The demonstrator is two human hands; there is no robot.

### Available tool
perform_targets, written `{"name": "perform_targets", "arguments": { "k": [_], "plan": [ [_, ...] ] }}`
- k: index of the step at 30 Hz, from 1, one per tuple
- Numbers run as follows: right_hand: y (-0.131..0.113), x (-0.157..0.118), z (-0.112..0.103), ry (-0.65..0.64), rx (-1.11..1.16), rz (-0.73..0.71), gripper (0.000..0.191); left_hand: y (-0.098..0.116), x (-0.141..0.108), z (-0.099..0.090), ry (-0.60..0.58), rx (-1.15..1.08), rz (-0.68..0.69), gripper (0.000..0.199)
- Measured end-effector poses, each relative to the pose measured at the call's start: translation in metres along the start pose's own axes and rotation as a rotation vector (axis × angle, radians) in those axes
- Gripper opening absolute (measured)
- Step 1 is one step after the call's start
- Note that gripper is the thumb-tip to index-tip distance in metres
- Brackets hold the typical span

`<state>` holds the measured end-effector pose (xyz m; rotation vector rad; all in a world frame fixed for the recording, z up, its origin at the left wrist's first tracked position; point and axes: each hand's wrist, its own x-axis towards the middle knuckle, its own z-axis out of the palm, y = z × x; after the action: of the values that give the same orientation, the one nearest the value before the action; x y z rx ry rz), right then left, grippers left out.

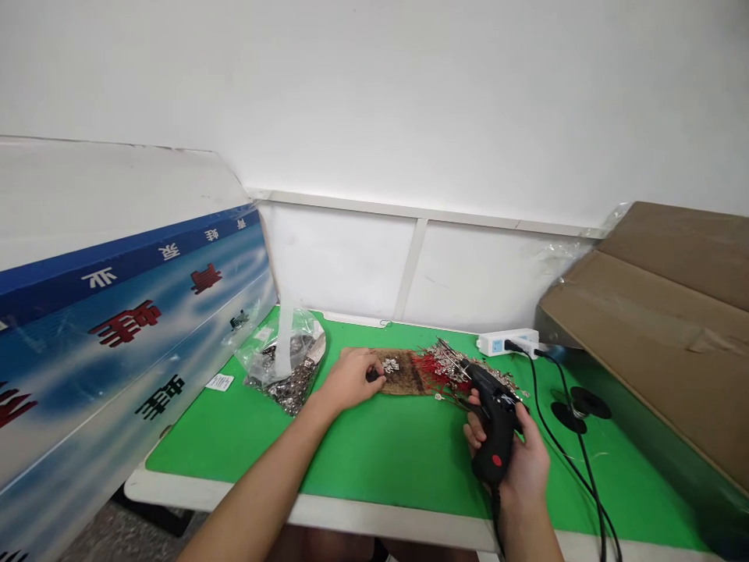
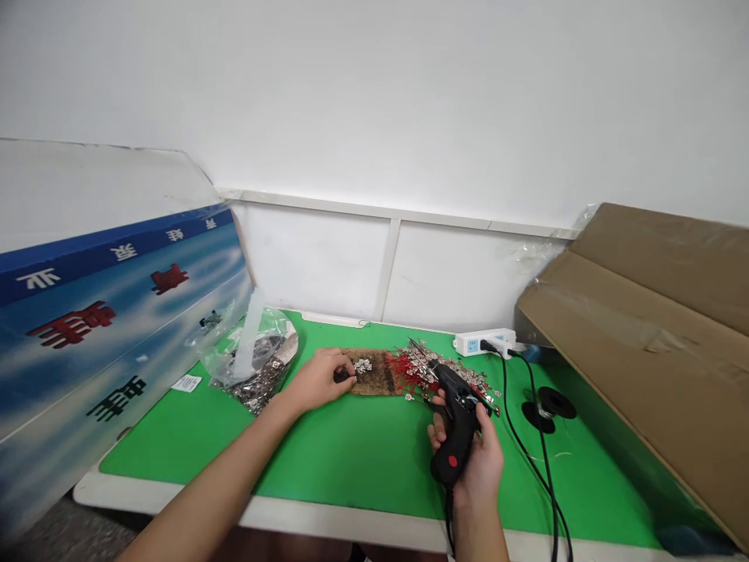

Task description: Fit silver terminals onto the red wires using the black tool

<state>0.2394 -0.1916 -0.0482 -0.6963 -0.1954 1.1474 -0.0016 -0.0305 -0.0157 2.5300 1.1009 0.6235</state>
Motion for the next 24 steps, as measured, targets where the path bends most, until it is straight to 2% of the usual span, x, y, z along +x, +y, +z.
{"name": "perform_targets", "arguments": {
  "k": [4,6,10,14,24],
  "plan": [
    [0.001,0.000,0.000,-0.001,0.006,-0.011,0.052,0.001,0.002,-0.004,-0.022,0.004,0.004,0.016],
    [0.001,0.000,-0.001,0.008,0.012,-0.006,0.052,-0.001,0.003,-0.009,0.006,0.002,-0.037,0.021],
    [0.001,0.001,-0.002,-0.004,0.008,0.007,0.054,-0.007,0.003,-0.014,0.134,0.116,-0.259,0.027],
    [0.001,0.002,-0.002,-0.011,0.000,-0.002,0.053,-0.009,0.002,-0.009,0.075,0.282,-0.419,0.027],
    [0.001,0.000,-0.002,0.010,0.011,0.037,0.057,-0.005,0.006,-0.008,0.018,0.293,-0.434,0.026]
  ]
}}
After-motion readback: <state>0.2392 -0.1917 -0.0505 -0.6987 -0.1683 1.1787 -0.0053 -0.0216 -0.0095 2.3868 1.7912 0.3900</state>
